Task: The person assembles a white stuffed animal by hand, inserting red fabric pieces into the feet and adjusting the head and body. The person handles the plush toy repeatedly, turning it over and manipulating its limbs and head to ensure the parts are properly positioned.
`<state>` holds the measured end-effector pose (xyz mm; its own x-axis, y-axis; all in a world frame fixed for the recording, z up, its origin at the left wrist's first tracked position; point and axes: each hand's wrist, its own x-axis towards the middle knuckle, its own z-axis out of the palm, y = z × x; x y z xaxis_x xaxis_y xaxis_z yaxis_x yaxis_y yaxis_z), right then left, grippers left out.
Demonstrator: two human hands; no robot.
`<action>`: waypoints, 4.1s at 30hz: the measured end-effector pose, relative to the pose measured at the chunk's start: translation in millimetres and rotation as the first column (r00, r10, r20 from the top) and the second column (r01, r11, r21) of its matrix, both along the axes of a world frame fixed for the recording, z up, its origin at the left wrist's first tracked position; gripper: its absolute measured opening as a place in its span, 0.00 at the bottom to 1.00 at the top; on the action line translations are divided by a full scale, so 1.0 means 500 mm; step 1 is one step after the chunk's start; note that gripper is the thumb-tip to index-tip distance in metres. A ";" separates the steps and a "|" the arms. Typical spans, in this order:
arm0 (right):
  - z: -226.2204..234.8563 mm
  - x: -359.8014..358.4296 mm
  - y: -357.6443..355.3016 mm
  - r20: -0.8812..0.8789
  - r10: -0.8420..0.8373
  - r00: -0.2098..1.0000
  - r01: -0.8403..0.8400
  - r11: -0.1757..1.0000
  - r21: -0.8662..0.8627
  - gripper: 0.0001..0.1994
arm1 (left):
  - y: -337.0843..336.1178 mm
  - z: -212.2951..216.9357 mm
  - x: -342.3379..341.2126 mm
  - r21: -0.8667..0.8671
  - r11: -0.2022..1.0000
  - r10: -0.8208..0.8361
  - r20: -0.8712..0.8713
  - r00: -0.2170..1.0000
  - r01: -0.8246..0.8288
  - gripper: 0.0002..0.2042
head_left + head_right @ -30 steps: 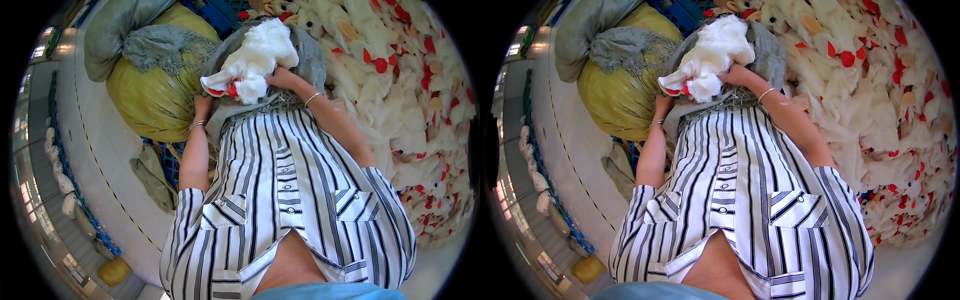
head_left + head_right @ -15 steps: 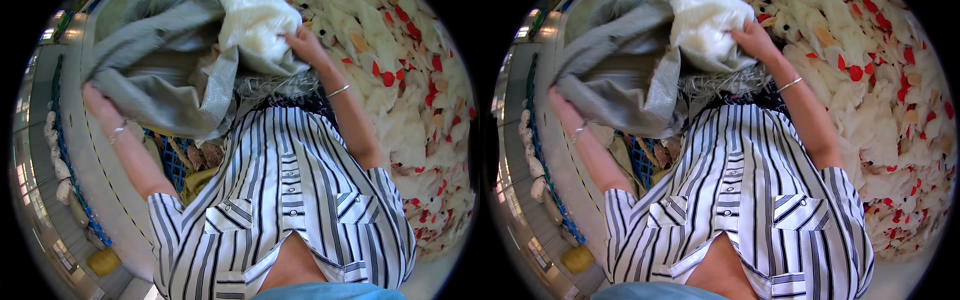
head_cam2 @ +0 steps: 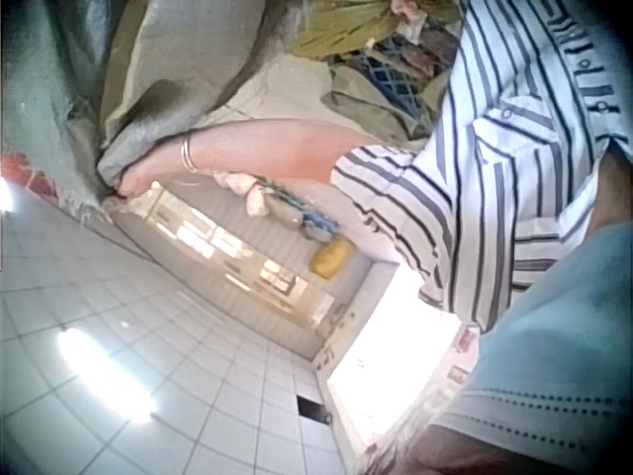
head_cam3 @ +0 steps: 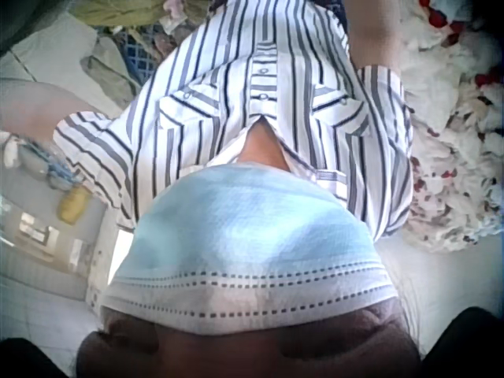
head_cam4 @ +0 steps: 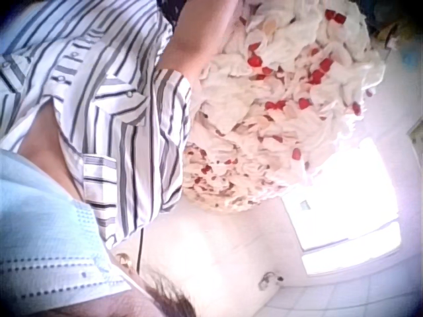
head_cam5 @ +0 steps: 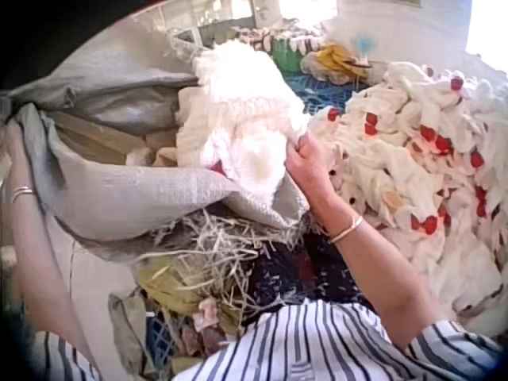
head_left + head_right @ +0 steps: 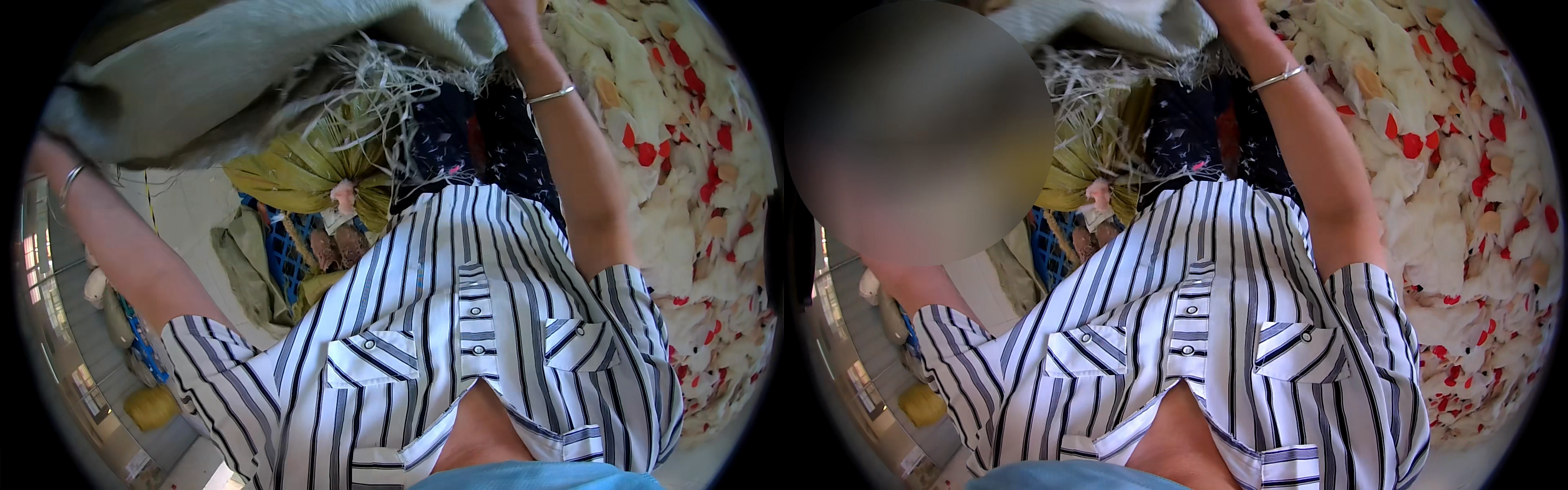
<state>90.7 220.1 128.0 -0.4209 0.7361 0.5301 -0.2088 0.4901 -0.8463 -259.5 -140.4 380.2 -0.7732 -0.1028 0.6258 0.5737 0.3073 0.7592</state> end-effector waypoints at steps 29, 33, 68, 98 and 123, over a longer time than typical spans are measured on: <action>-0.426 0.287 -0.081 0.869 0.208 0.449 -0.028 0.975 -0.219 0.17 | 0.254 -0.779 0.081 -0.778 0.300 -0.435 0.404 0.805 0.552 0.28; -0.506 0.377 -0.055 0.707 0.086 0.702 0.183 0.938 -0.295 0.13 | 0.306 -0.688 0.173 -0.873 -0.034 -0.286 0.474 0.833 0.486 0.45; -0.038 0.307 -0.184 0.326 0.395 0.859 -0.263 0.886 -0.382 0.18 | 0.212 -0.523 0.825 0.212 -0.822 -0.413 0.417 -0.810 0.529 0.22; -0.122 0.230 -0.272 0.739 0.647 0.190 -0.708 0.612 -0.353 0.23 | 0.133 -0.707 0.281 -0.379 0.289 -0.392 0.791 0.470 0.879 0.17; -0.095 0.256 -0.255 0.961 0.266 0.073 -0.646 0.747 -0.158 0.14 | 0.244 -0.931 0.425 -0.147 0.325 -0.609 0.723 0.326 0.934 0.38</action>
